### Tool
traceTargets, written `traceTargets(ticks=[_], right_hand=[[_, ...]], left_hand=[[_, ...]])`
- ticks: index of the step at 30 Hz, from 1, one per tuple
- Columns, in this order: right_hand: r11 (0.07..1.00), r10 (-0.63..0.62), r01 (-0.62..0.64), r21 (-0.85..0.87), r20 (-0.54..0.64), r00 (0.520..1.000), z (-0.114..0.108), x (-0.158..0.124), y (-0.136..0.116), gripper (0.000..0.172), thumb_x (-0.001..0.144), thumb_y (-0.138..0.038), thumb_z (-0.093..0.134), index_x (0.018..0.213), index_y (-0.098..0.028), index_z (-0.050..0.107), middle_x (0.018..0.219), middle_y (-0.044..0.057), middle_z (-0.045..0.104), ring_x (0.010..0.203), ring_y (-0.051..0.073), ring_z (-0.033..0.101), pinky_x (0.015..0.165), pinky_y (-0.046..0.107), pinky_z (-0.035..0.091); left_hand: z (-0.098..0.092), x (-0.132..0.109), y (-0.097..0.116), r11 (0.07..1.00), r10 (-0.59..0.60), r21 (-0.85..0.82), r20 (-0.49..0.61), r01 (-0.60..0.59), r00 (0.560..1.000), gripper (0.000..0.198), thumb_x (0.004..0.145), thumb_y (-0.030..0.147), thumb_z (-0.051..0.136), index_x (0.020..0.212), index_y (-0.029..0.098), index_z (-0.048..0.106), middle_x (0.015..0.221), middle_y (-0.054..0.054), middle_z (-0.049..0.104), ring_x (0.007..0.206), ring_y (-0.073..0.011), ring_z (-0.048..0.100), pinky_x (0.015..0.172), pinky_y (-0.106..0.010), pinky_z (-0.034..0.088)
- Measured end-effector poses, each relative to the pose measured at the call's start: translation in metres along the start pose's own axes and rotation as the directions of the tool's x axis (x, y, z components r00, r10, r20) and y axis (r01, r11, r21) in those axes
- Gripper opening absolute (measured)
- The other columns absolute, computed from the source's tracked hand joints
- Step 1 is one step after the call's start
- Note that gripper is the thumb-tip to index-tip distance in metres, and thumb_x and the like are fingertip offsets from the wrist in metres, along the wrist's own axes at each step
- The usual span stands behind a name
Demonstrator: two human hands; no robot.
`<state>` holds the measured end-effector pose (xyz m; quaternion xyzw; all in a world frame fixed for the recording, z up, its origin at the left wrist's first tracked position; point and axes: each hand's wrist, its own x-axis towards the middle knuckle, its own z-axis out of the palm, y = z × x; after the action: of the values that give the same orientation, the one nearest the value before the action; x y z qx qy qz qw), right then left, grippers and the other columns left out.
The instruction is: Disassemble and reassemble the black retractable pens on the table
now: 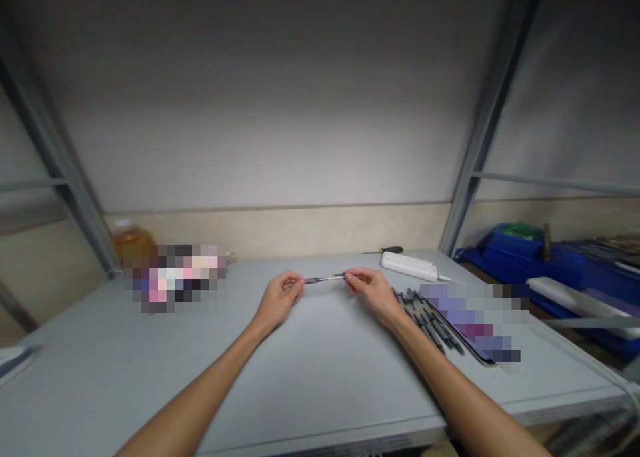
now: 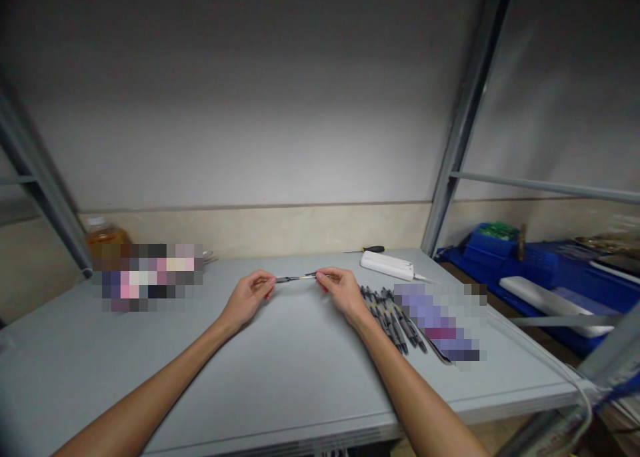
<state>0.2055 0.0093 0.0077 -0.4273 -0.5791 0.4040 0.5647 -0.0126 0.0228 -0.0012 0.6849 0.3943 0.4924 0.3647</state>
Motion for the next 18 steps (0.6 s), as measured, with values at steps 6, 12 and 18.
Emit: traceTargets(ticks=[6,12,18], right_hand=[[1.000,0.010,-0.010,0.012,-0.005,1.000,0.001,0.000,0.001,0.032,0.064,-0.042,0.066,0.074,-0.012,0.066,0.058,0.001,0.058,0.054,0.011,0.048,0.053,0.024,0.038],[0.999,0.039,-0.037,0.034,-0.073,0.997,0.002,0.000,-0.001,0.034,0.061,-0.044,0.067,0.073,-0.013,0.066,0.058,0.001,0.058,0.055,0.012,0.048,0.052,0.023,0.038],[0.995,0.055,-0.039,0.093,-0.178,0.983,-0.002,0.003,-0.001,0.033,0.060,-0.044,0.067,0.071,-0.013,0.065,0.055,0.000,0.055,0.050,0.010,0.045,0.049,0.023,0.035]], left_hand=[[-0.003,0.002,-0.001,0.973,-0.088,0.201,-0.118,0.111,0.989,0.049,0.076,0.059,0.038,0.049,0.018,0.042,0.044,0.005,0.034,0.045,-0.0101,0.032,0.047,-0.022,0.021],[-0.004,0.004,-0.005,0.972,-0.081,0.208,-0.150,0.112,0.985,0.050,0.076,0.061,0.036,0.048,0.019,0.036,0.044,0.006,0.030,0.044,-0.0099,0.029,0.046,-0.022,0.021],[-0.007,0.006,-0.013,0.974,-0.094,0.183,-0.195,0.131,0.976,0.048,0.078,0.060,0.032,0.051,0.020,0.034,0.045,0.005,0.030,0.044,-0.0102,0.030,0.045,-0.022,0.022]])
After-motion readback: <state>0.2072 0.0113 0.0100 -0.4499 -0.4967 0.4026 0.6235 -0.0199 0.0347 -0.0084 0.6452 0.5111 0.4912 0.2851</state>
